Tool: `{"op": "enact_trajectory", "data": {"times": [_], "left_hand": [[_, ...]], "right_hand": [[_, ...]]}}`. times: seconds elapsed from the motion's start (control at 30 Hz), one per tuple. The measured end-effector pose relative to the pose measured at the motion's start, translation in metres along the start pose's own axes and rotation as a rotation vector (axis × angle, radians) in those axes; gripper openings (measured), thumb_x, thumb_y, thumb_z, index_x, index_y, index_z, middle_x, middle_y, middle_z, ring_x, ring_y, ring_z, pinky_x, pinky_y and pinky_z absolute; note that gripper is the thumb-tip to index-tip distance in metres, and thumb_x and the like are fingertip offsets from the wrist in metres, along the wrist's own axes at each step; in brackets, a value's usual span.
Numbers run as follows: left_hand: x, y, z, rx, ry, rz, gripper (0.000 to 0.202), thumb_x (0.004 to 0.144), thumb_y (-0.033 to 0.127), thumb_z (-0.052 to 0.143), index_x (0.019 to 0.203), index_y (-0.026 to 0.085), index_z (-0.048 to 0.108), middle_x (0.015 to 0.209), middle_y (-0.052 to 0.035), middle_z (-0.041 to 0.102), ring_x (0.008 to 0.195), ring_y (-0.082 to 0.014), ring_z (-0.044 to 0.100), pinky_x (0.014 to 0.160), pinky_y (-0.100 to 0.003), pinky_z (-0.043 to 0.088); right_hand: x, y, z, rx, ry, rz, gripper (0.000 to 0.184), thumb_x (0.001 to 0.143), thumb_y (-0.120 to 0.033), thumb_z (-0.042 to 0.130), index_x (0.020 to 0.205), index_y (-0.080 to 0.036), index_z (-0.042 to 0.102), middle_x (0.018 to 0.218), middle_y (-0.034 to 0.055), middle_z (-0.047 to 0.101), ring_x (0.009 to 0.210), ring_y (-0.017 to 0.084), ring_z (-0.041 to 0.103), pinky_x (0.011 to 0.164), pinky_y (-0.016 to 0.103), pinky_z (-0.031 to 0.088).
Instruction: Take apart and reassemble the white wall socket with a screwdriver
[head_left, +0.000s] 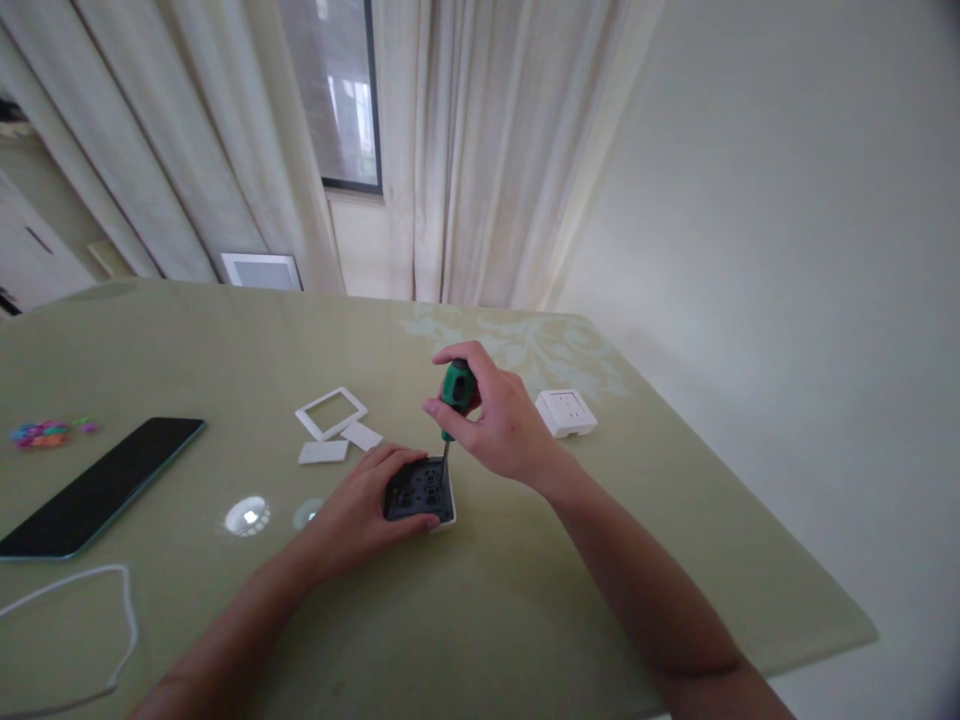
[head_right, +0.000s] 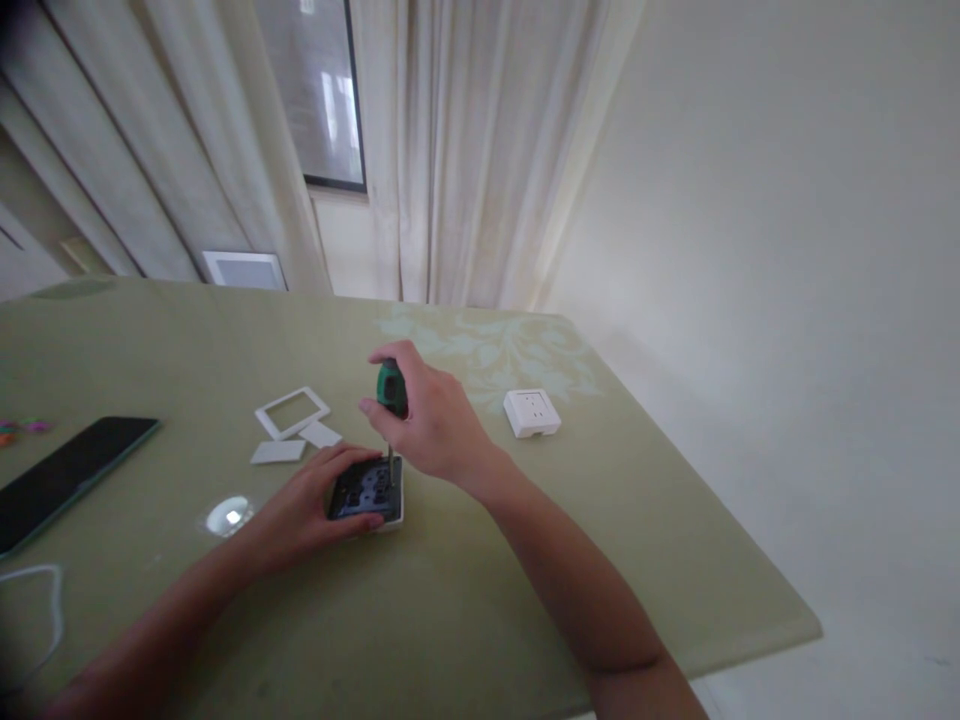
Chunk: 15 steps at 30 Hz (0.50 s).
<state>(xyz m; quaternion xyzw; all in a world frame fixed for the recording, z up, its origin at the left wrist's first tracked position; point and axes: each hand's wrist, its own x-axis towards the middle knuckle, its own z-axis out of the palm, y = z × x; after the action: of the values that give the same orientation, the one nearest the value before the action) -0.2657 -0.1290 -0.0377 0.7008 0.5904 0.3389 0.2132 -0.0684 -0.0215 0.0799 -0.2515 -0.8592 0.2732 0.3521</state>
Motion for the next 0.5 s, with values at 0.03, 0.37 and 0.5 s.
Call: {"op": "enact_trajectory", "data": {"times": [0.03, 0.37, 0.5], "left_hand": [[-0.0001, 0.0, -0.0002, -0.001, 0.004, 0.009, 0.062, 0.082, 0.051, 0.087, 0.136, 0.026, 0.067, 0.131, -0.0104, 0.071, 0.121, -0.0348, 0.068, 0.108, -0.052, 0.055], [-0.0003, 0.0003, -0.0068, 0.024, -0.011, 0.046, 0.069, 0.077, 0.052, 0.09, 0.137, 0.024, 0.068, 0.134, -0.0126, 0.072, 0.123, -0.0367, 0.069, 0.107, -0.051, 0.057], [-0.0003, -0.0032, -0.0093, 0.02, -0.028, 0.017, 0.069, 0.077, 0.053, 0.091, 0.137, 0.025, 0.071, 0.135, -0.0114, 0.074, 0.121, -0.0364, 0.072, 0.106, -0.05, 0.058]], "right_hand": [[0.0003, 0.0006, 0.0012, 0.001, -0.007, 0.0, 0.038, 0.095, -0.027, 0.073, 0.129, -0.026, 0.056, 0.093, -0.0016, 0.072, 0.078, 0.016, 0.068, 0.078, 0.03, 0.054], [0.0019, 0.0066, 0.0028, 0.01, -0.006, -0.007, 0.036, 0.096, -0.028, 0.07, 0.129, -0.026, 0.056, 0.094, -0.0011, 0.071, 0.079, 0.016, 0.067, 0.077, 0.03, 0.054], [0.0014, 0.0052, 0.0022, 0.02, -0.017, -0.011, 0.036, 0.095, -0.029, 0.072, 0.127, -0.026, 0.056, 0.092, -0.0018, 0.07, 0.078, 0.015, 0.066, 0.076, 0.029, 0.054]]}}
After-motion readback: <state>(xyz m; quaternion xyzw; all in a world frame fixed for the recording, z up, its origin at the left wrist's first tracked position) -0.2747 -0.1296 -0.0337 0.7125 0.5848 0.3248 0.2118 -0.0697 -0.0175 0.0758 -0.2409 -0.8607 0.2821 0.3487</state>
